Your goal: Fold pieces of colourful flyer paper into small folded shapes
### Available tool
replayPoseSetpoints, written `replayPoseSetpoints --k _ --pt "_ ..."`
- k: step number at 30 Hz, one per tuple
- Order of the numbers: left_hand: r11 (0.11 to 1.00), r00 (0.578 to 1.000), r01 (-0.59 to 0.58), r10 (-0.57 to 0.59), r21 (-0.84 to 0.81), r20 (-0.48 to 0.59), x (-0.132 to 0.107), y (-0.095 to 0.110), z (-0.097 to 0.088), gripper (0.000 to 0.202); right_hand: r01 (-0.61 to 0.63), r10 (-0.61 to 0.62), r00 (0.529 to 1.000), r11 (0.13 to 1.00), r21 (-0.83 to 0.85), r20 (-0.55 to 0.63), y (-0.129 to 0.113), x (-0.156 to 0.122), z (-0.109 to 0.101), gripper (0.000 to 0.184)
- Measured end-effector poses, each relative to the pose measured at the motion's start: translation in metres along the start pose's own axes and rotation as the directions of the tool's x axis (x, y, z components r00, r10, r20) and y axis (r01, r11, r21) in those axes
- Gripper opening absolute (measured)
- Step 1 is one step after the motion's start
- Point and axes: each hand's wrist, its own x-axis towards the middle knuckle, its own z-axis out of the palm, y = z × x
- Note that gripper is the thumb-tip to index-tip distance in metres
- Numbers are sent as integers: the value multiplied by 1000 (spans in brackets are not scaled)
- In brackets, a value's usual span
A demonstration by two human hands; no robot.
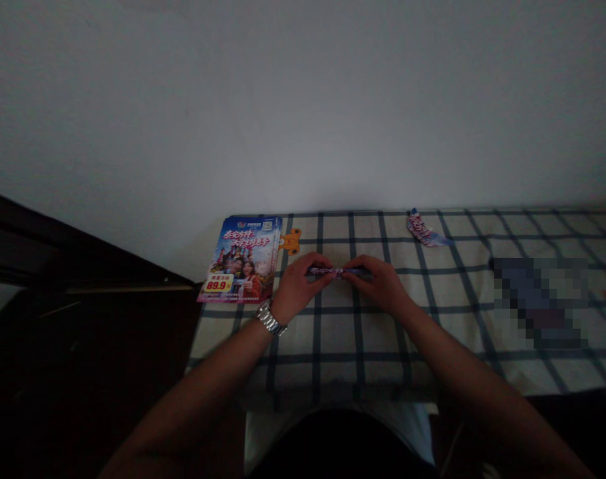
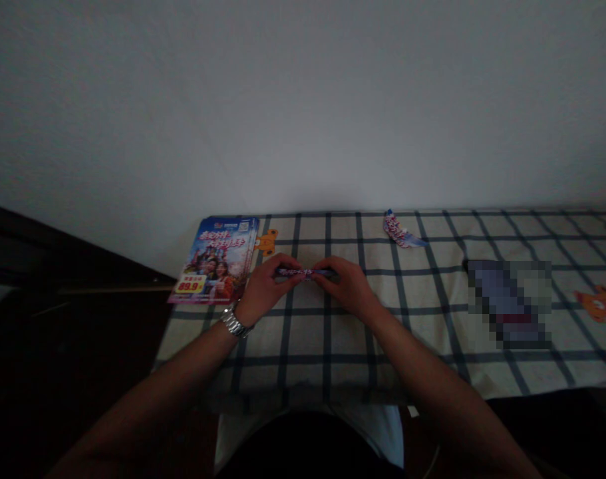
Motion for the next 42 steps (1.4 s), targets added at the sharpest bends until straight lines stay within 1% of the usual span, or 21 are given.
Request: replayPoseSetpoints --k 4,7,16,22,30,32,34,37,39,42 --pt "999 999 41 -41 -9 20 1 0 0 16 -11 11 1000 1000 11 18 2 0 0 19" --pt "998 998 51 -50 -23 41 1 0 0 17 -19 19 1000 1000 24 17 4 -1 1 20" --pt "998 995 68 -67 -16 76 2 3 -2 14 -65 62 997 997 51 45 2 -1 0 16" --pt "997 995 56 -52 -48 85 1 1 -2 16 -86 83 995 995 47 52 2 -1 -2 18" --pt "996 996 65 -62 -56 58 1 0 -1 14 -104 101 993 992 70 54 2 -1 0 19" --pt "996 996 66 -63 -57 56 1 -1 -1 15 -89 86 995 994 67 47 0 -1 1 21" --pt "996 996 72 -69 -44 54 1 -2 -2 15 -48 46 998 997 55 30 -1 -1 0 23" --pt "995 996 92 -91 -37 27 1 -3 -2 15 73 -73 997 997 18 3 -2 1 -2 28" --pt "994 995 97 -97 -51 8 2 -5 -3 16 161 -161 987 987 -2 17 -2 1 -2 32" --pt "994 996 94 -94 -60 -3 2 -6 -2 18 222 -221 974 975 -26 52 0 1 -1 37"
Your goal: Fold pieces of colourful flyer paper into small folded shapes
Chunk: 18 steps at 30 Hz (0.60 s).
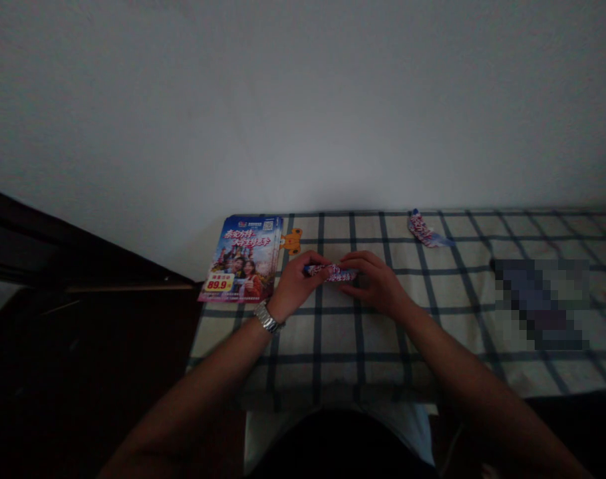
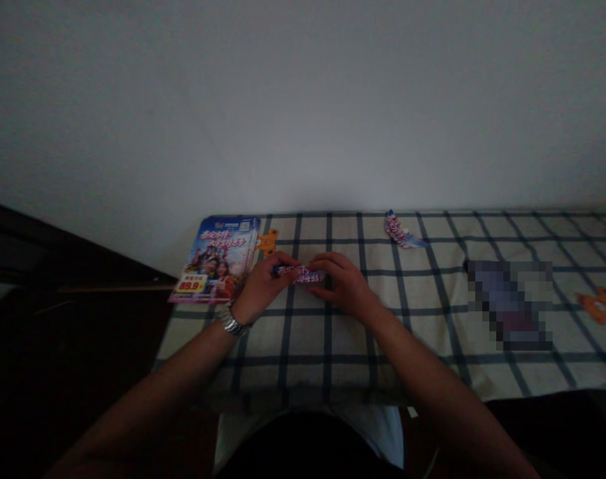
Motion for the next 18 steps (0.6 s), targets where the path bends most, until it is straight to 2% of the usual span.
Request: replayPoseSetpoints --k 6,13,18 --pt "1000 1000 -7 6 -22 -12 0 2 2 20 13 -14 1000 998 -62 -13 3 -1 2 28" --pt "1000 1000 -13 13 5 17 -1 1 1 19 67 -64 998 991 -117 25 4 -2 0 21" --pt "999 1000 -7 8 -42 22 -1 2 2 23 70 -64 997 984 -165 43 5 -2 1 16"
